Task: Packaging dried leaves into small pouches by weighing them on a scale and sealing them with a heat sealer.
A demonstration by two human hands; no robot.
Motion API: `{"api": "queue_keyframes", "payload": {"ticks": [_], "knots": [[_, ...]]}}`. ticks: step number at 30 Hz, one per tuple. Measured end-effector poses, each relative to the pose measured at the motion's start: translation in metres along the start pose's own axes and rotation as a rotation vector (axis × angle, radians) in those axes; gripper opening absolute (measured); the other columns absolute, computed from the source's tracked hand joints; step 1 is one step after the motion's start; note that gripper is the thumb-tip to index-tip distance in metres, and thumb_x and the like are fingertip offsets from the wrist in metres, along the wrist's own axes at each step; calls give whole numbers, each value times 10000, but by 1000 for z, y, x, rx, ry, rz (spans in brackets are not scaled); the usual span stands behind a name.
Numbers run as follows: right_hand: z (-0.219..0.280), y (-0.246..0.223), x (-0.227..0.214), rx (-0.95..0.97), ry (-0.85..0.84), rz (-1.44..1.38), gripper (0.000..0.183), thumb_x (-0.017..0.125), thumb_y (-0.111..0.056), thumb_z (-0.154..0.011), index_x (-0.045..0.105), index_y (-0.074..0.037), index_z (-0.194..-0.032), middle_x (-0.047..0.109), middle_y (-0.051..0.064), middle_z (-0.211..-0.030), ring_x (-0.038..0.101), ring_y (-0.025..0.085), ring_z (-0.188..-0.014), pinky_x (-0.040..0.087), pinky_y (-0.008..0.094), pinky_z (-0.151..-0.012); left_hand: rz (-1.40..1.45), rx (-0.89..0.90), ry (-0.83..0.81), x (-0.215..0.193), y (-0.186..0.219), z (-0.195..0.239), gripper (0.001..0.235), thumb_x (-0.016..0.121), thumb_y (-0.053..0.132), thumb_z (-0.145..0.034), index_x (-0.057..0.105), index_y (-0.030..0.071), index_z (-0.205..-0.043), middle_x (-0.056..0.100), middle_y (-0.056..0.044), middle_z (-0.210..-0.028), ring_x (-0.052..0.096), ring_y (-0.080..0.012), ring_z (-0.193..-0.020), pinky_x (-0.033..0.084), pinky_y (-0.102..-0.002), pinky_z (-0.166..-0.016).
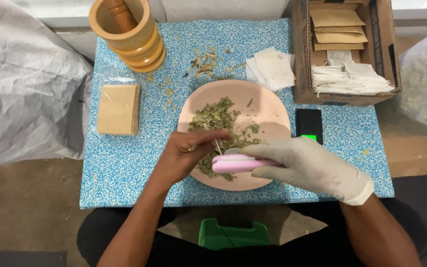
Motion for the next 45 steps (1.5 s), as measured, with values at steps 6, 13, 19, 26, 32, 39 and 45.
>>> {"api": "queue_keyframes", "payload": {"ticks": [6,13,19,26,32,39,45], "knots": [[-1,-11,-11,35,35,-164,486,755,-382,-998,761,-274,-1471,871,-131,-1174,752,93,-929,541,288,-790,-135,-152,-148,28,-29,6,405,759,162,-1035,745,185,-1440,863,-99,-1280,865,-169,-1071,703,-341,-855],[3,-2,-20,-115,319,12,544,808,-372,-976,722,-212,-1489,884,-37,-1218,829,147,-971,577,320,-811,-186,-356,-119,16,-70,17,410,481,164,-995,825,49,-1186,769,-106,-972,684,-228,-831,517,-354,-644],[8,-10,-24,-206,448,138,469,734,-404,-1049,695,-233,-1484,823,-6,-1146,774,230,-937,560,352,-781,-133,-269,-80,21,-38,5,783,612,715,-907,766,98,-1363,863,-132,-1246,865,-269,-1050,732,-410,-841],[2,-5,-37,-140,526,270,544,640,-458,-1041,638,-276,-1554,825,-26,-1253,773,233,-934,559,407,-656,-158,-164,73,-6,-7,-15,926,430,872,-941,657,197,-1533,726,-186,-1551,666,-409,-1466,500,-694,-1182],[5,4,-45,-103,635,200,528,674,-499,-1048,702,-257,-1517,819,40,-1221,811,286,-1019,625,405,-733,-229,6,67,-4,35,-33,690,785,501,-997,633,139,-1565,718,-170,-1517,618,-439,-1487,468,-673,-1240],[2,12,-47,-28,638,188,550,745,-500,-1014,716,-326,-1535,823,73,-1085,829,326,-989,685,472,-785,-174,48,73,-5,18,-43,586,863,408,-1001,727,115,-1490,810,-172,-1331,717,-407,-1361,500,-643,-1217],[-5,3,-49,22,525,254,590,707,-494,-1036,641,-342,-1603,809,51,-1071,821,303,-981,677,468,-809,-223,16,94,-7,22,-42,566,878,367,-973,750,75,-1441,818,-233,-1252,728,-490,-1315,503,-711,-1183]]}}
Point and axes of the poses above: each hand's wrist, its own z-axis away from the middle knuckle, its own x-axis out of the palm, y = z × x, the point moved 10 cm from there along -z, towards the middle knuckle
